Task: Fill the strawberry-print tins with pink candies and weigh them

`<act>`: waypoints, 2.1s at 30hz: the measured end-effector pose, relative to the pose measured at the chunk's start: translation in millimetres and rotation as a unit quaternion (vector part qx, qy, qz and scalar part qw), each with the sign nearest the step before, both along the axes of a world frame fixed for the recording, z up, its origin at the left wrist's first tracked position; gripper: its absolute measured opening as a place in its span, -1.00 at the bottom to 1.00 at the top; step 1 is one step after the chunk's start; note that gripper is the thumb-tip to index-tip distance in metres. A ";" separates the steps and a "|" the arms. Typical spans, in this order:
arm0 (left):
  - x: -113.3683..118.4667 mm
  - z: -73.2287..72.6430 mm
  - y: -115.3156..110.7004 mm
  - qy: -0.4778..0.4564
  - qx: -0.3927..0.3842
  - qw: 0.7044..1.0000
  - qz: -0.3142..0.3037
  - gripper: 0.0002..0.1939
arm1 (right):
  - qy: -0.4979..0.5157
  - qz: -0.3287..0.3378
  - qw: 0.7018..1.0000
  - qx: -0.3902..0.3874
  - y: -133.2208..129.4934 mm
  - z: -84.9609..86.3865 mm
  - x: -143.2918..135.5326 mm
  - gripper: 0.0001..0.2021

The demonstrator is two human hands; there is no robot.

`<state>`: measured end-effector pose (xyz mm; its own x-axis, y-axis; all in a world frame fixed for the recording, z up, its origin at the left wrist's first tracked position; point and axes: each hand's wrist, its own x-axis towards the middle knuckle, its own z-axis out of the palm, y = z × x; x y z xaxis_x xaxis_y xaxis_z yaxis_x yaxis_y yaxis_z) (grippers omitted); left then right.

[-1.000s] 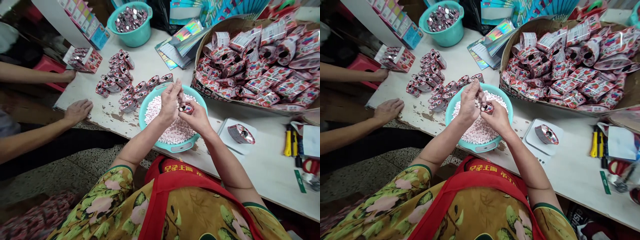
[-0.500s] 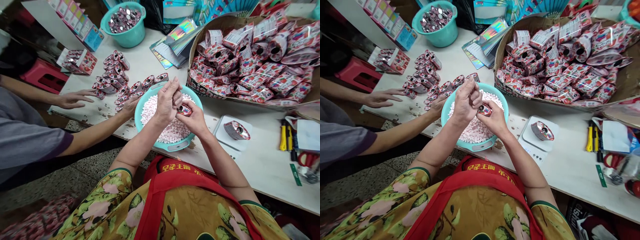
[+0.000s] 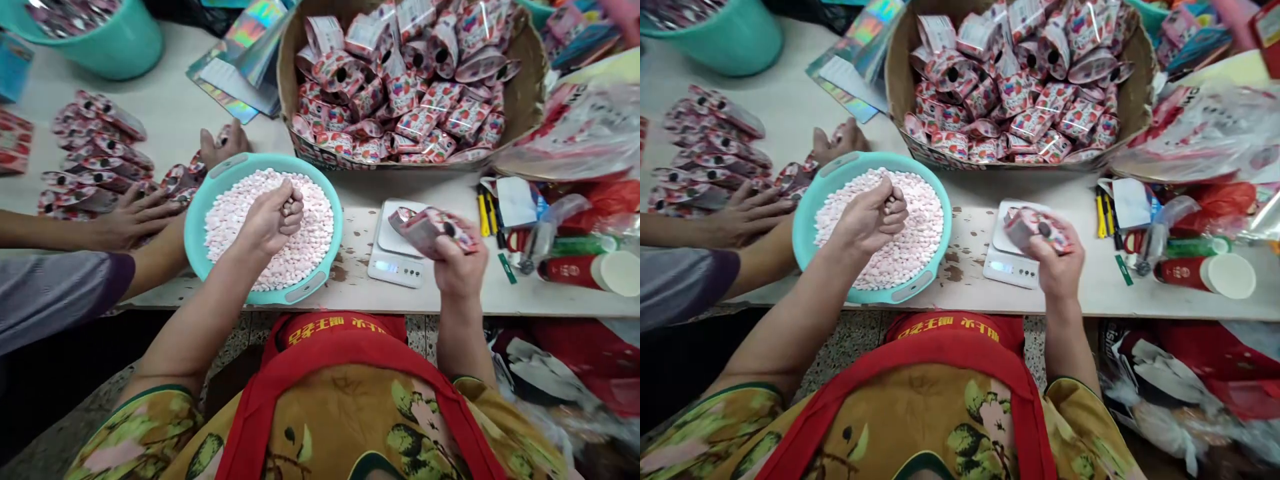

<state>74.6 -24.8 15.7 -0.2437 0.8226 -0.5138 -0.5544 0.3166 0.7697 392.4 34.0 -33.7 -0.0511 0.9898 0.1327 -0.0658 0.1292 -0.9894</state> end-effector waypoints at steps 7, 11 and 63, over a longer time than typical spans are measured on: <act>75.8 -0.9 56.6 0.382 0.147 0.858 -0.311 -0.78 | -0.031 -0.235 0.971 -0.009 3.4 -31.9 83.1 -0.56; 124.1 -21.1 85.7 0.589 0.165 0.636 -0.471 -0.79 | -0.007 -0.239 0.970 -0.040 -1.7 -48.4 82.2 -0.55; 174.3 -72.2 -22.7 -0.175 -0.062 0.974 -0.133 -0.78 | -0.114 0.209 0.936 -0.259 -71.1 -26.7 54.2 -0.40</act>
<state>249.0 -47.4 -56.5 0.1777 0.7585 -0.6270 -0.6612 0.5639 0.4948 446.6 -37.1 -60.4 -0.4164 0.8058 -0.4211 0.2174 -0.3614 -0.9067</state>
